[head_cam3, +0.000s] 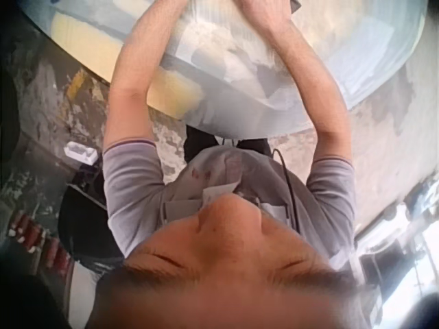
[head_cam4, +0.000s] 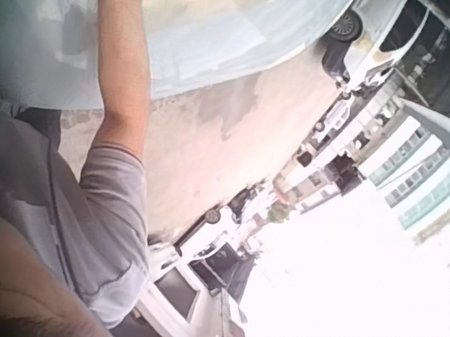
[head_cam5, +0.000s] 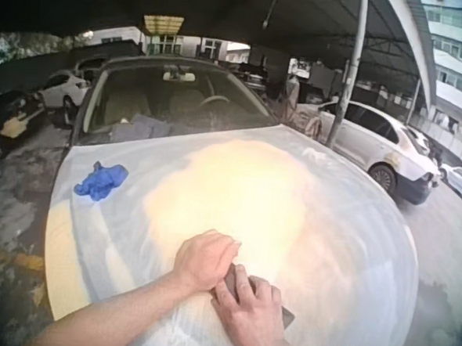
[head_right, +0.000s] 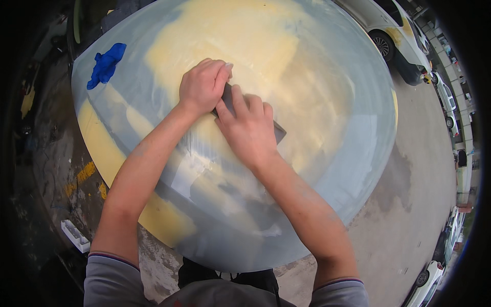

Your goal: The person sands the hood of a car using a sanding block and wipes the surface with a blue cloth. The person repeatedly dips the sanding block into a bucket of water and continues sanding different areas of the hood.

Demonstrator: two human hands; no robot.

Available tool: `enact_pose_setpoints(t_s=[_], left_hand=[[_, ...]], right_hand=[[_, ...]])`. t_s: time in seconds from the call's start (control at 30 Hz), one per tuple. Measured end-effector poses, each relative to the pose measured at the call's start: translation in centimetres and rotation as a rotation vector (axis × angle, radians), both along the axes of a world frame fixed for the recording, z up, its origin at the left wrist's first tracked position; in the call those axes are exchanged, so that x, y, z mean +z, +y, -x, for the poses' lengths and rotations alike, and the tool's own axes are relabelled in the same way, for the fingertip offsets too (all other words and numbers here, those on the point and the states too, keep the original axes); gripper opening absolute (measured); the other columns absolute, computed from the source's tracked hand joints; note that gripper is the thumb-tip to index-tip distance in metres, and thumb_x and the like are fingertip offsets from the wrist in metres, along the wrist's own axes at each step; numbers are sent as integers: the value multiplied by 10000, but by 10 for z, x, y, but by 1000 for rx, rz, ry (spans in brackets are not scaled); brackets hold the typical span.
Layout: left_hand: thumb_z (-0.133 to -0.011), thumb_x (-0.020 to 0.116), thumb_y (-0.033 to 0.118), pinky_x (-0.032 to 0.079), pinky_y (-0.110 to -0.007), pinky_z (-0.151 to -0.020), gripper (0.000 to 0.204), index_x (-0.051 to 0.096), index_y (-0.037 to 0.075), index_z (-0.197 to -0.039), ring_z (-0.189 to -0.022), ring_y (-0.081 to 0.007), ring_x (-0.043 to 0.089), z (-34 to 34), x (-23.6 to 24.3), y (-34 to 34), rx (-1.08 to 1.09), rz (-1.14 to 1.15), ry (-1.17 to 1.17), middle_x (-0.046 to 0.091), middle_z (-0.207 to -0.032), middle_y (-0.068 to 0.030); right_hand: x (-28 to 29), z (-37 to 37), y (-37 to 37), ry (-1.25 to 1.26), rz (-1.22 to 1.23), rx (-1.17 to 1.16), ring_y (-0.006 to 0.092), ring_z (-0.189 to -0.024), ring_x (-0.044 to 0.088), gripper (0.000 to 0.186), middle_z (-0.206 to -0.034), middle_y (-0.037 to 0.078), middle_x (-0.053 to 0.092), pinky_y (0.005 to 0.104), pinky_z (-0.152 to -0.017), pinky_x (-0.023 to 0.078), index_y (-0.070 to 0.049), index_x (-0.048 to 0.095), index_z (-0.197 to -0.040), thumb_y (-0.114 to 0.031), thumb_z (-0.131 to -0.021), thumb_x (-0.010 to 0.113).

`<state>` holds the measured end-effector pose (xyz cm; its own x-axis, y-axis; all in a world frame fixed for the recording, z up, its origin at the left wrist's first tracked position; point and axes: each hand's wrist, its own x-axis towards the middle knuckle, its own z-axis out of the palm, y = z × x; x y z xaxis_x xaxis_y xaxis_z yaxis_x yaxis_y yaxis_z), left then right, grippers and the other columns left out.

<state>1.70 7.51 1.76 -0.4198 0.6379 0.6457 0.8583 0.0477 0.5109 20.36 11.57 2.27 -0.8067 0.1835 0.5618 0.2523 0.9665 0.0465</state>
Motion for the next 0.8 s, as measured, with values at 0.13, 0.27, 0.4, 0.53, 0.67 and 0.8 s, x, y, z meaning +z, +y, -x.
enact_pose_setpoints(t_s=[0.13, 0.27, 0.4, 0.53, 0.67, 0.8], left_hand=[[-1119, 583, 363, 568, -521, -765, 401, 715, 82, -864, -867, -360, 698, 11, 8, 11, 106, 109, -29, 731, -879, -121], [-1014, 739, 144, 574, -449, -739, 156, 721, 63, -882, -827, -321, 696, -86, -31, -68, -11, 15, 84, 701, -823, -103], [-1042, 705, 164, 575, -446, -732, 195, 714, 63, -876, -824, -315, 696, -35, -16, -40, -11, 33, 57, 723, -839, -99], [-1090, 649, 243, 572, -484, -769, 274, 704, 71, -884, -871, -335, 693, 50, 24, 19, 140, 72, 10, 738, -885, -94], [-1088, 652, 284, 566, -502, -800, 284, 693, 97, -877, -891, -339, 678, -23, -17, -32, 62, 53, 29, 718, -898, -88], [-1000, 765, 211, 558, -464, -694, 217, 694, 105, -825, -792, -323, 663, -69, -29, -62, -27, -44, 59, 662, -792, -82]], right_hand=[[7, 15, 20, -8, 20, 46, 310, -1141, 642, 395, -1482, 111, 686, 475, -919, 520, -189, 796, -1304, -291, -925, 842], [-30, -85, -44, -93, 61, 78, 302, -1256, 618, 495, -1562, 122, 628, 477, -1007, 489, -258, 821, -1319, -291, -829, 875], [-14, -35, -33, -52, 16, 17, 319, -1220, 630, 440, -1498, 120, 657, 465, -979, 495, -231, 814, -1313, -287, -878, 852], [21, 54, 29, -48, 14, 38, 330, -1210, 635, 454, -1509, 124, 657, 489, -981, 502, -214, 779, -1374, -257, -925, 830], [-8, -19, -17, -88, 112, 69, 333, -1233, 642, 521, -1560, 156, 652, 500, -1026, 513, -229, 773, -1422, -204, -906, 844], [-30, -68, -55, -71, 24, 10, 328, -1254, 600, 453, -1557, 140, 625, 482, -1015, 486, -243, 833, -1299, -301, -852, 874]])
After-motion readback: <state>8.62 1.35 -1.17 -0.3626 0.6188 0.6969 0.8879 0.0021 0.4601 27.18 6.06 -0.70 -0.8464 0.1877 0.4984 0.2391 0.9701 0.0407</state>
